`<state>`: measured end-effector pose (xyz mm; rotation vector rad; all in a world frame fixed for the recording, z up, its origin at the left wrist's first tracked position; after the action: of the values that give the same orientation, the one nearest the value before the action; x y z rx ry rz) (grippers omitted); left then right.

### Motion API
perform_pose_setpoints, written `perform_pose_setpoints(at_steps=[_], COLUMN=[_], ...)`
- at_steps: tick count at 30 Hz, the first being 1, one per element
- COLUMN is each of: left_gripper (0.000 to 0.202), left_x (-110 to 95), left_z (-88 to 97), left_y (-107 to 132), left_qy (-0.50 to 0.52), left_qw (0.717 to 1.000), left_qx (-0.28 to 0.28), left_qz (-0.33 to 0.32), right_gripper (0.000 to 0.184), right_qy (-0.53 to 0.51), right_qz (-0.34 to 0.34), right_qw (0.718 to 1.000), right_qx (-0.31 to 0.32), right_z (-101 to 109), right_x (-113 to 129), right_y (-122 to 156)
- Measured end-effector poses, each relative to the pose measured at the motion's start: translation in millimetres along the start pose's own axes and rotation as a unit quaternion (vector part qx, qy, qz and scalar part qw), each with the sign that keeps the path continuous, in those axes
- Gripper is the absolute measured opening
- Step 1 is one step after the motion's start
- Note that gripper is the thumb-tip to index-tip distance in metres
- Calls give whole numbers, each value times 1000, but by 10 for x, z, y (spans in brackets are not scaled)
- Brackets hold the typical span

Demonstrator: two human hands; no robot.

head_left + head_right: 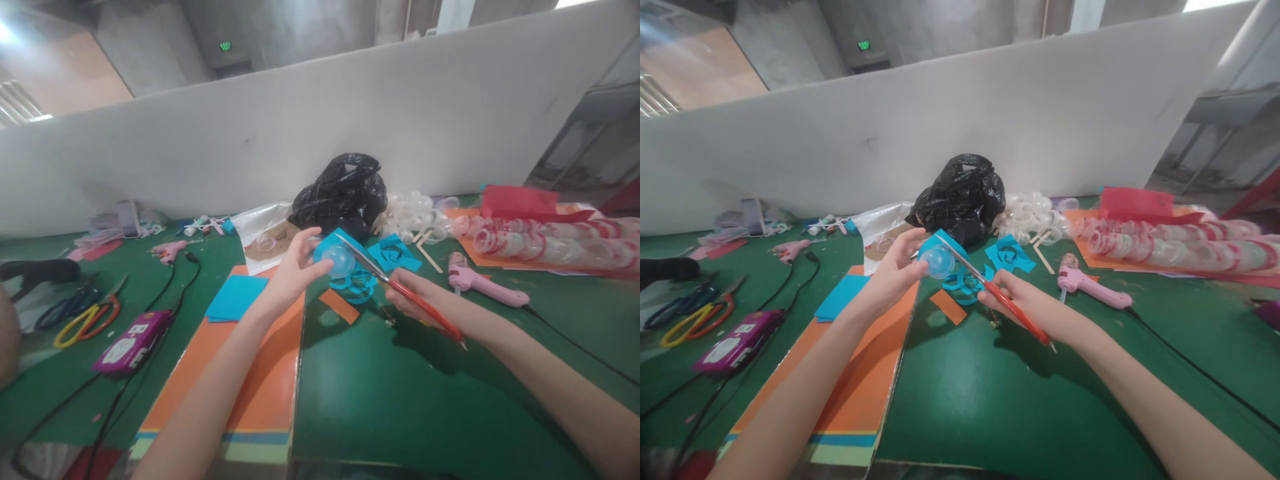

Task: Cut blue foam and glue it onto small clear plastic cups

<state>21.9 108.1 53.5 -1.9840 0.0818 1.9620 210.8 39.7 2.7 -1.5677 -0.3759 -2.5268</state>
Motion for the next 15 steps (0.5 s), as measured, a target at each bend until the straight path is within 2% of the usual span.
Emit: perform_pose_setpoints(at_steps=[5,8,15], left_gripper=[72,67,50], left_x=[21,75,183], left_z=[31,8,-126], left_y=[5,25,54], left_qy=[28,55,142], left_qw=[998,995,985], left_qx=[-48,-73,-69], left_qz=[25,45,71], right_gripper=[60,60,55], right_qy=[-46,-49,-33], right_qz=[-18,-13,30], right_qw=[999,999,999], right_qx=[-2,-2,-32], right_z=[-7,-7,37], right_x=[-41,-47,-127], right_y=[0,-6,-56])
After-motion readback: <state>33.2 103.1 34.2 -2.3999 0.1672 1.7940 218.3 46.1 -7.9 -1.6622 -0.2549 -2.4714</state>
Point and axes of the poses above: each hand's wrist, its own y-axis away from the middle knuckle, its own z-axis out of the back of the hand, x = y × z, the point moved 10 cm from there along -y, towards the middle knuckle, and after that the axes turned 4 degrees about -x, right-handed, at the moved point
